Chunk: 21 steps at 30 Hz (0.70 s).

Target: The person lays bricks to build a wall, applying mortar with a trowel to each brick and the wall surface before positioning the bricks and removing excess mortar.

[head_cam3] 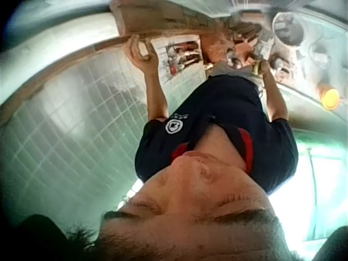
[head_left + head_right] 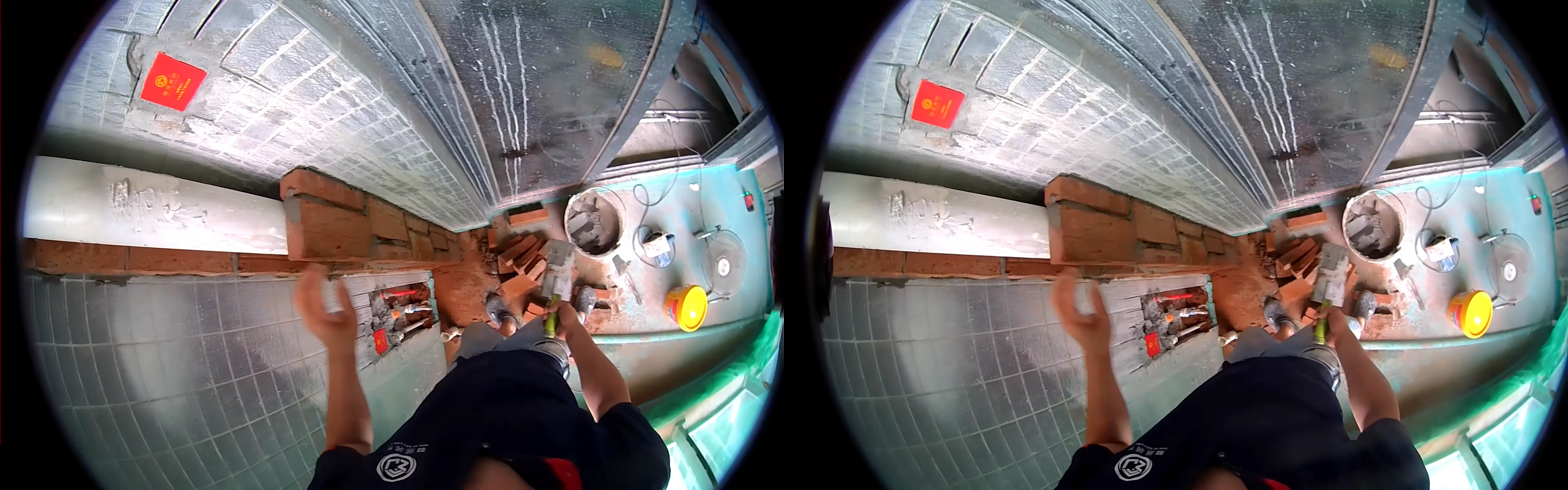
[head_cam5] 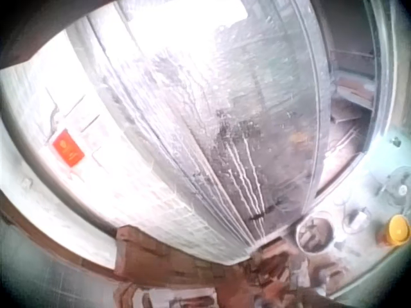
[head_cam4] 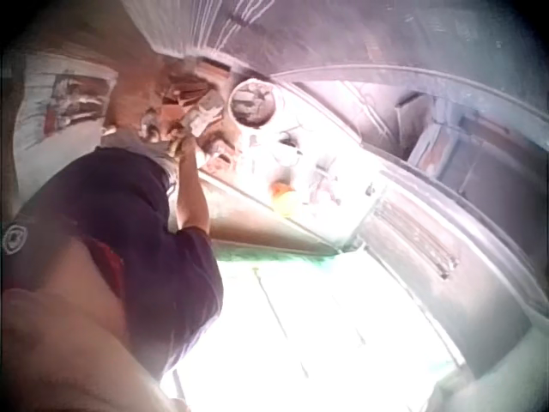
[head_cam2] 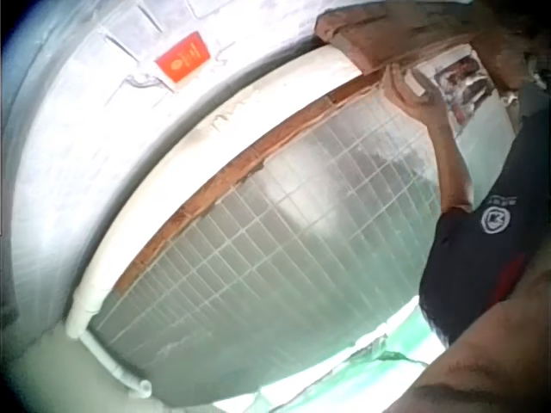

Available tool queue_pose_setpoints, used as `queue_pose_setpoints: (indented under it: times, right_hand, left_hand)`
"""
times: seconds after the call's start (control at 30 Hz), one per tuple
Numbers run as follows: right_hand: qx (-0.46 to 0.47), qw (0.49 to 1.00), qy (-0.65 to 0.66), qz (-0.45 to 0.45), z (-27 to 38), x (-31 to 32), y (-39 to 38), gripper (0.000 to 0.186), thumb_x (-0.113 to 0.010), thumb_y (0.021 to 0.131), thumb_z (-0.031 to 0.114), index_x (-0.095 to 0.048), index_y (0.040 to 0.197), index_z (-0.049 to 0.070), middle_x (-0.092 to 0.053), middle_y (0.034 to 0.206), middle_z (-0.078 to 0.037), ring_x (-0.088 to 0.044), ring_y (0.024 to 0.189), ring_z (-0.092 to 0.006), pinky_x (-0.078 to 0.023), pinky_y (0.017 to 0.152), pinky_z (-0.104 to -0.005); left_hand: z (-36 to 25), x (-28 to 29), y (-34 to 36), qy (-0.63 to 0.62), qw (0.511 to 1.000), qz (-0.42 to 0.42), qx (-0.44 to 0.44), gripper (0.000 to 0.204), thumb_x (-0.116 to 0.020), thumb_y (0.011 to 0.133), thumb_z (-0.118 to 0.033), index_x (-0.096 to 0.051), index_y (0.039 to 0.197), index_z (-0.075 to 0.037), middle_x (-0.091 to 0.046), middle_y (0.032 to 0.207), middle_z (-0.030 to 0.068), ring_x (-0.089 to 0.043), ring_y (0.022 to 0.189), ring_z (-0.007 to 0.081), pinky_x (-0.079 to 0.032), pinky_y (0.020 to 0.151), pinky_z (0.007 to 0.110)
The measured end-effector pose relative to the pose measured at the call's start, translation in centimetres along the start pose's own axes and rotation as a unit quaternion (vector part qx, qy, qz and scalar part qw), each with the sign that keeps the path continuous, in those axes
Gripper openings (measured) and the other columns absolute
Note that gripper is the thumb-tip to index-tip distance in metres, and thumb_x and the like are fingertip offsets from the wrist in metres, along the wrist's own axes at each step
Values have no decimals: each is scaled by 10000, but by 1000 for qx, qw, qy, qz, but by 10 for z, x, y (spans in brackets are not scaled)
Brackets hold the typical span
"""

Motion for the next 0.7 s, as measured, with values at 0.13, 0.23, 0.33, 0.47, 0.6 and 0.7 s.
queue_pose_setpoints:
  times: [0.13,0.23,0.33,0.47,0.6,0.7]
  right_hand:
    - [13,997,74,14,17,51,15,246,-530,707,32,-597,940,73,-505,675,-36,-527,586,-187,-481,544,-329]
    - [66,995,-49,-54,38,92,17,330,-544,738,119,-694,1025,59,-463,636,15,-454,514,-147,-441,496,-301]
    - [145,951,-173,-212,68,209,60,137,-642,754,174,-553,701,86,-494,598,-47,-496,494,-213,-436,474,-370]
    - [103,648,-694,-297,158,230,54,238,-653,811,264,-716,966,95,-712,901,-176,-711,849,-305,-557,708,-422]
    - [100,625,-714,-298,234,210,74,331,-660,783,253,-710,1102,183,-688,1135,-156,-660,1067,-344,-541,896,-451]
    - [132,604,-711,-334,278,222,121,276,-620,803,174,-708,1064,196,-715,1043,-116,-680,1037,-292,-520,913,-422]
  left_hand:
    - [-54,-87,-82,-193,930,276,148,332,-733,824,-90,-638,1137,-35,-642,1132,173,-608,1027,350,-500,879,406]
    - [-53,-138,-224,-258,862,396,184,298,-705,861,-172,-641,1111,-24,-646,1013,172,-623,934,338,-505,828,418]
    - [-32,-147,-351,-201,790,525,246,400,-748,810,-239,-666,1122,-2,-670,1088,207,-637,1042,365,-504,914,422]
    - [4,-104,-464,-138,647,645,383,297,-767,827,-230,-689,997,0,-730,912,120,-695,840,211,-550,781,352]
    - [-47,-41,-493,-89,537,685,484,174,-700,876,-173,-704,901,-1,-697,782,60,-643,747,144,-506,685,300]
    - [-86,-16,-523,-93,504,658,551,187,-686,876,-190,-699,915,-8,-686,789,85,-640,751,167,-500,685,314]
Point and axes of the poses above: each hand's wrist, its own y-axis towards the middle knuckle, its own x-axis out of the back of the hand, z = x × y, the point moved 6 cm from there along y, towards the middle knuckle
